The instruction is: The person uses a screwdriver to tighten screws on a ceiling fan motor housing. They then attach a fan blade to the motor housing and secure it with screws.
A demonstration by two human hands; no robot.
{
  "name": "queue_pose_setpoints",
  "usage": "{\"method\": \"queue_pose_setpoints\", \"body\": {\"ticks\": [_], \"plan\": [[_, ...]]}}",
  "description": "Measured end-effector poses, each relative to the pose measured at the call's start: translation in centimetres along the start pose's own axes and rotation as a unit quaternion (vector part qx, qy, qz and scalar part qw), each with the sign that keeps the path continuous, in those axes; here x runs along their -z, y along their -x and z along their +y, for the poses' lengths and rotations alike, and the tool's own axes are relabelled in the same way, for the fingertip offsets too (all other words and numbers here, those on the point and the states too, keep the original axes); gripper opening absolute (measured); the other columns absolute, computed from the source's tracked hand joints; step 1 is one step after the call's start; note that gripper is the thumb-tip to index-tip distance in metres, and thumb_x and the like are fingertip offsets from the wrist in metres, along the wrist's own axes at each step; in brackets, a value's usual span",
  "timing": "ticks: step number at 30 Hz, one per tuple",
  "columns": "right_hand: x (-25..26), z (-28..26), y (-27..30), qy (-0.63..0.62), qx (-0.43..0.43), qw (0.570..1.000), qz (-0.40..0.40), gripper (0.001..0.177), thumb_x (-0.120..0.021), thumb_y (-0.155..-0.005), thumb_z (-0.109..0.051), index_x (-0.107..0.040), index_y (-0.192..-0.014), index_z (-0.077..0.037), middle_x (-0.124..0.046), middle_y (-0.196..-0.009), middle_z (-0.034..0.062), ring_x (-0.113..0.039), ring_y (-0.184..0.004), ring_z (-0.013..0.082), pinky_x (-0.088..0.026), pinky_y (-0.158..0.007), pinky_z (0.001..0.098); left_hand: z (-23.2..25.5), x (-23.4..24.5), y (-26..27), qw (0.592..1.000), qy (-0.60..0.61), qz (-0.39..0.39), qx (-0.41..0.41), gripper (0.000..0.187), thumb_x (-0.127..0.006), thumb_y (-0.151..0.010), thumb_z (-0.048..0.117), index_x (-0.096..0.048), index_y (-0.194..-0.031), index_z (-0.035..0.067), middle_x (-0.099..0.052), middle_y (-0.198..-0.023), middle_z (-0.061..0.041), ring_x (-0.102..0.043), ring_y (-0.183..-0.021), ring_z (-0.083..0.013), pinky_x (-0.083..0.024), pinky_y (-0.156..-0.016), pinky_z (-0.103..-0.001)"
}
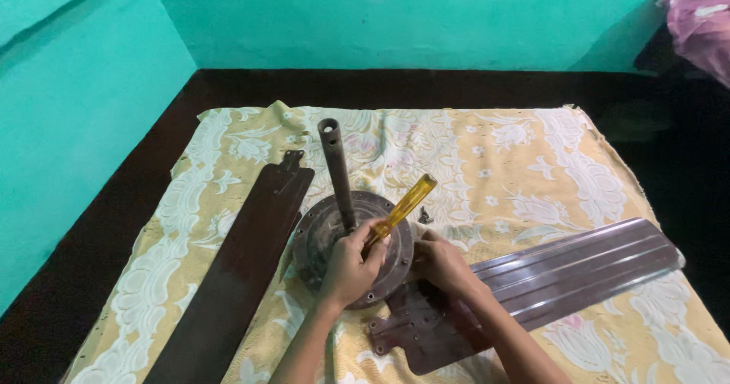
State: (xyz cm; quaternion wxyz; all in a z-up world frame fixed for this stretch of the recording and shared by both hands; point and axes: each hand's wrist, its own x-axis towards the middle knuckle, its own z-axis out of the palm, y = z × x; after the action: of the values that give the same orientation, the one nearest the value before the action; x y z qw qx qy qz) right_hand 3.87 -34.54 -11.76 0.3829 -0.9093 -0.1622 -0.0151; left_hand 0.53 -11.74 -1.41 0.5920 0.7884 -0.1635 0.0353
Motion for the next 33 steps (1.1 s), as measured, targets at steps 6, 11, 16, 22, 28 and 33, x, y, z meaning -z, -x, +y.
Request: {"method": "queue_pose_setpoints", "body": {"ticks": [6,11,16,22,28,33], "plan": [[2.7,2.9,-3.0,-0.022,-0.081,0.991,-0.102,0.015,-0.078,-0.081,-0.011,-0.079,-0.096,-0.01,-0.078,-0.092,0.0091,-0.079,-0.083,0.0199,-0.062,-0.074,0.0336,-2.8,3.7,0.9,0.985,0.169,-0.006,-0.02,0.027,-0.069,-0.096,0.009,-0.067,-0.122,0.0,-0.066,-0.079,0.006,-0.051,-0.065,-0.0002,-0.039,-0.055,-0.021],[5.0,1.2,-5.2,-0.066,-0.112,0.988,-0.079,0.019,-0.075,-0.088,-0.014,-0.077,-0.104,-0.006,-0.08,-0.1,0.0122,-0.078,-0.089,0.0175,-0.063,-0.079,0.0329,-4.7,7.0,0.5,0.994,0.065,0.05,-0.078,0.02,-0.076,-0.096,0.01,-0.072,-0.113,0.001,-0.065,-0.076,0.004,-0.052,-0.064,-0.0007,-0.04,-0.056,-0.02],[4.7,-2.6,-7.3,-0.299,-0.103,0.948,-0.026,0.025,-0.062,-0.096,-0.015,-0.072,-0.115,-0.002,-0.078,-0.099,0.0106,-0.076,-0.093,0.0168,-0.063,-0.086,0.0315,-5.2,8.1,-0.8,0.984,0.136,0.076,-0.087,0.026,-0.075,-0.091,0.009,-0.071,-0.117,0.004,-0.063,-0.078,0.005,-0.051,-0.065,-0.0003,-0.039,-0.056,-0.02],[1.1,-3.1,-10.9,-0.275,-0.065,0.957,0.071,0.023,-0.06,-0.1,-0.01,-0.074,-0.113,0.003,-0.077,-0.093,0.0097,-0.071,-0.086,0.0162,-0.058,-0.081,0.032,-1.9,6.2,-0.9,0.977,0.096,0.168,-0.09,0.053,-0.086,-0.078,0.019,-0.064,-0.126,0.008,-0.051,-0.073,0.009,-0.047,-0.059,-0.0012,-0.039,-0.051,-0.021],[-3.0,1.8,-13.7,-0.13,-0.136,0.97,0.152,0.027,-0.06,-0.096,-0.014,-0.073,-0.11,0.005,-0.078,-0.093,0.017,-0.073,-0.086,0.0229,-0.056,-0.078,0.0395,-0.2,1.3,-4.1,0.943,-0.042,0.31,-0.11,0.036,-0.091,-0.078,0.032,-0.07,-0.094,0.007,-0.055,-0.085,0.002,-0.054,-0.062,-0.0082,-0.046,-0.051,-0.025],[-4.4,3.3,-12.7,-0.029,-0.199,0.969,0.145,0.028,-0.071,-0.09,-0.018,-0.074,-0.109,0.002,-0.075,-0.098,0.0271,-0.076,-0.094,0.0341,-0.056,-0.079,0.043,-0.3,-0.1,-4.8,0.921,-0.013,0.363,-0.144,0.031,-0.082,-0.09,0.037,-0.07,-0.084,0.009,-0.064,-0.072,0.0,-0.063,-0.057,-0.0103,-0.047,-0.052,-0.031]]}}
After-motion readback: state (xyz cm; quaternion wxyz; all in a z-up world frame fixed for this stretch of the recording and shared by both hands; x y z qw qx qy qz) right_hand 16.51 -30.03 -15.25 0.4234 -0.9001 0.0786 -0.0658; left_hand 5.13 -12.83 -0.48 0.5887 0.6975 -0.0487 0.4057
